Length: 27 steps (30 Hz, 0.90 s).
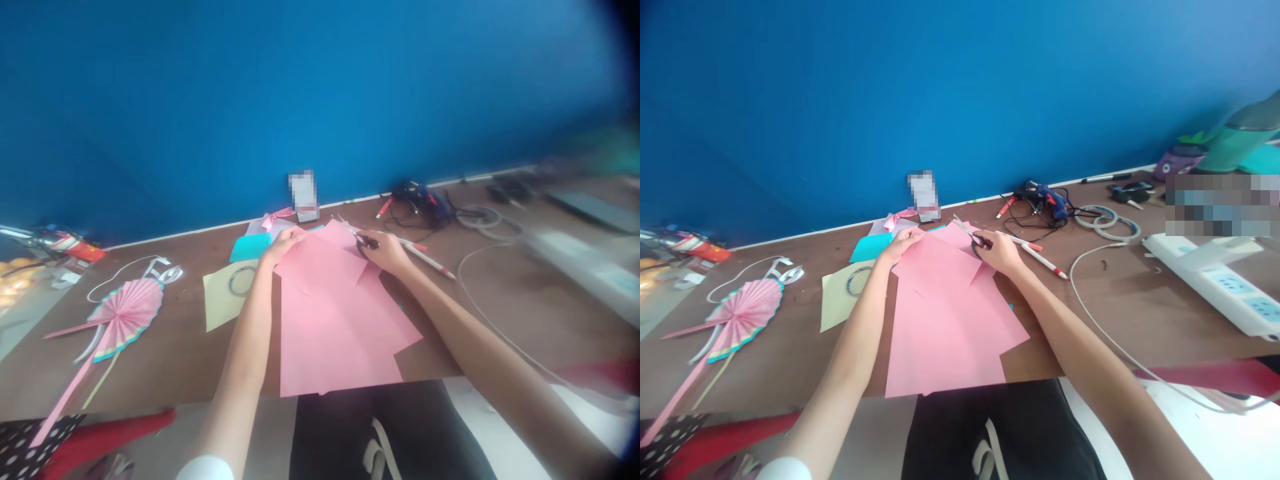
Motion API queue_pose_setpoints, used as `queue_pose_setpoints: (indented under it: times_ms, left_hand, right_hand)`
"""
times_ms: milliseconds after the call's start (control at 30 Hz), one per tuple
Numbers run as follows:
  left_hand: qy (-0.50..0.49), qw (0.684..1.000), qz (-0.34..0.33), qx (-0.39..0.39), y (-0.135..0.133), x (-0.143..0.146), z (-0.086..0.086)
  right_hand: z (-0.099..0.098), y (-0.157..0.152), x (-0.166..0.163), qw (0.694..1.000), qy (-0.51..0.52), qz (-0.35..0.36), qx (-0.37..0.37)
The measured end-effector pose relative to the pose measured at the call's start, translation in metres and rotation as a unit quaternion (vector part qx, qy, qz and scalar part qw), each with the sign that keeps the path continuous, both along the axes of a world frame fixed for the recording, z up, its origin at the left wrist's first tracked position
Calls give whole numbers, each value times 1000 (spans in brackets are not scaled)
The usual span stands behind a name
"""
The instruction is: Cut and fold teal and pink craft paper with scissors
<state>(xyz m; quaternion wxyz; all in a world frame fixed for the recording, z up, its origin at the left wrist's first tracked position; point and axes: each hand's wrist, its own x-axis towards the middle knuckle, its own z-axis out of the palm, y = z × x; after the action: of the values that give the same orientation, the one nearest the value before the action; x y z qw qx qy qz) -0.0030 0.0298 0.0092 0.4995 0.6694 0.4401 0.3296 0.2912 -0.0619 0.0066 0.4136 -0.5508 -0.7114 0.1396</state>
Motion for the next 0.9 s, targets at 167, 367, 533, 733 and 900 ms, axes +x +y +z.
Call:
queue_pose_setpoints:
  times_ms: [167,367,533,733,900]
  left_hand:
    - [-2,1000,-10,-12,0,-1,0]
    - [-22,999,6,-45,1,0,1]
    - [-56,997,2,-57,2,-2,2]
    - [-83,994,2,-68,0,-3,1]
    - [-64,996,-5,-60,-4,-3,4]
  right_hand:
    - [3,-1,2,999,36,31,-16]
    - [1,-3,-3,995,8,92,-28]
    - [-1,-2,-4,994,-55,98,12]
    - [-1,-5,-5,990,-95,98,21]
    - [2,-8,-6,985,-156,68,22]
